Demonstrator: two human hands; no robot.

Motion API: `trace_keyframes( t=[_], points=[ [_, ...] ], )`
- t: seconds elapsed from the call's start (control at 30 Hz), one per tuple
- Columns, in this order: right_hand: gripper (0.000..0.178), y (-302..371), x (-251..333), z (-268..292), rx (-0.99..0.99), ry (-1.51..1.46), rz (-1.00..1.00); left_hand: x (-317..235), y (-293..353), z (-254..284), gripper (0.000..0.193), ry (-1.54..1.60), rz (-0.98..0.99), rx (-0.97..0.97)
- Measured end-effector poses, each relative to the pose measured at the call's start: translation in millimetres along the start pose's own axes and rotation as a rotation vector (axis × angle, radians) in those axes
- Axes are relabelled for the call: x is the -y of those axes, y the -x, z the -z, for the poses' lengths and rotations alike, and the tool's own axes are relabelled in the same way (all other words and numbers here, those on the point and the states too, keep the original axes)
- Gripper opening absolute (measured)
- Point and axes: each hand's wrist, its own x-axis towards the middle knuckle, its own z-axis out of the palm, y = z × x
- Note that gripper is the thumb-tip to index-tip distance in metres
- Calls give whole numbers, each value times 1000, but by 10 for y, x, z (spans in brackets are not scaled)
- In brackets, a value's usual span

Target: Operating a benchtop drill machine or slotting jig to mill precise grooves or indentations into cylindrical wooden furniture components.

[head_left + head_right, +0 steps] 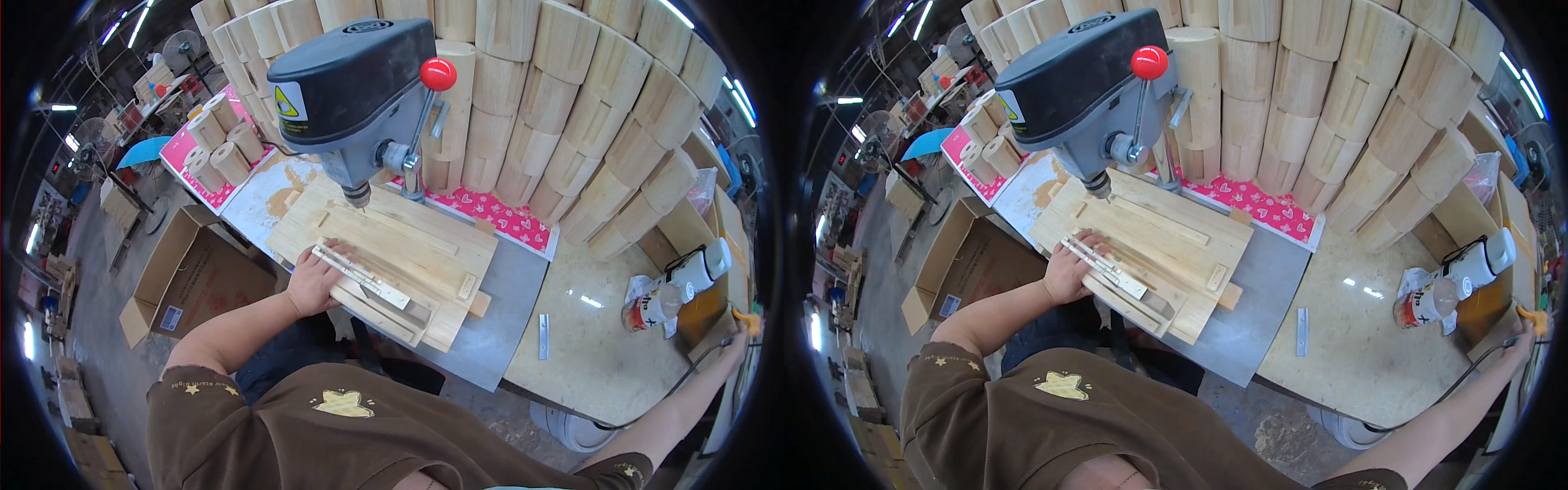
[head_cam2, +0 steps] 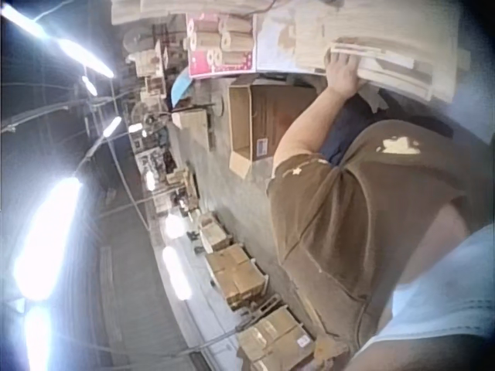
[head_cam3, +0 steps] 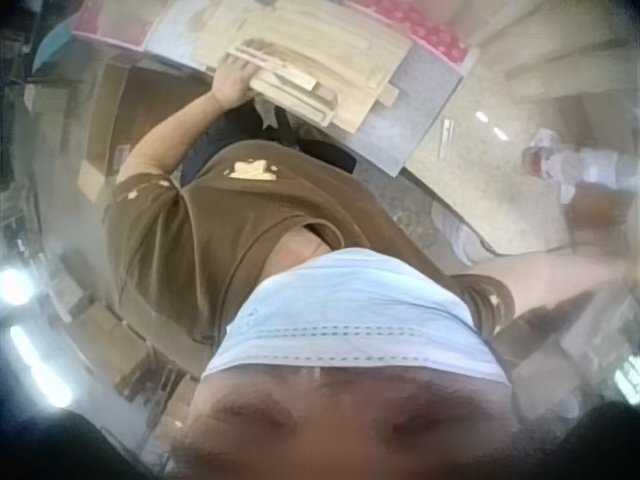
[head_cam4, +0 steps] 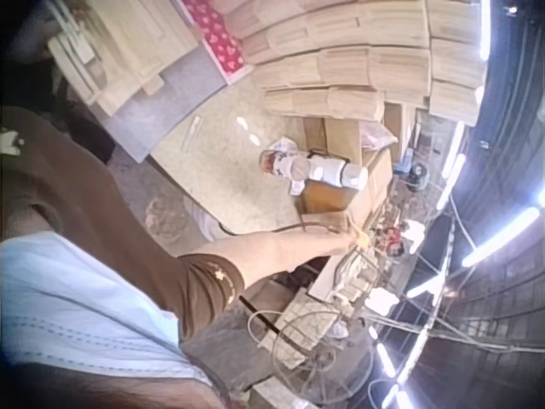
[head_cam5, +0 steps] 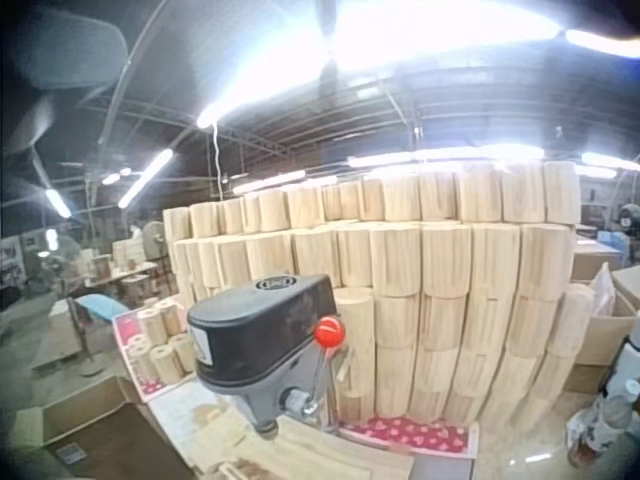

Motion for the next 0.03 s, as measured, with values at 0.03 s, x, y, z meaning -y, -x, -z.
trace_keyframes(
  t=[0.03],
  points=[
    [57,-118,-137,-59,12,-6,-14,-15,-23,28,72,-16,17,11]
  ],
)
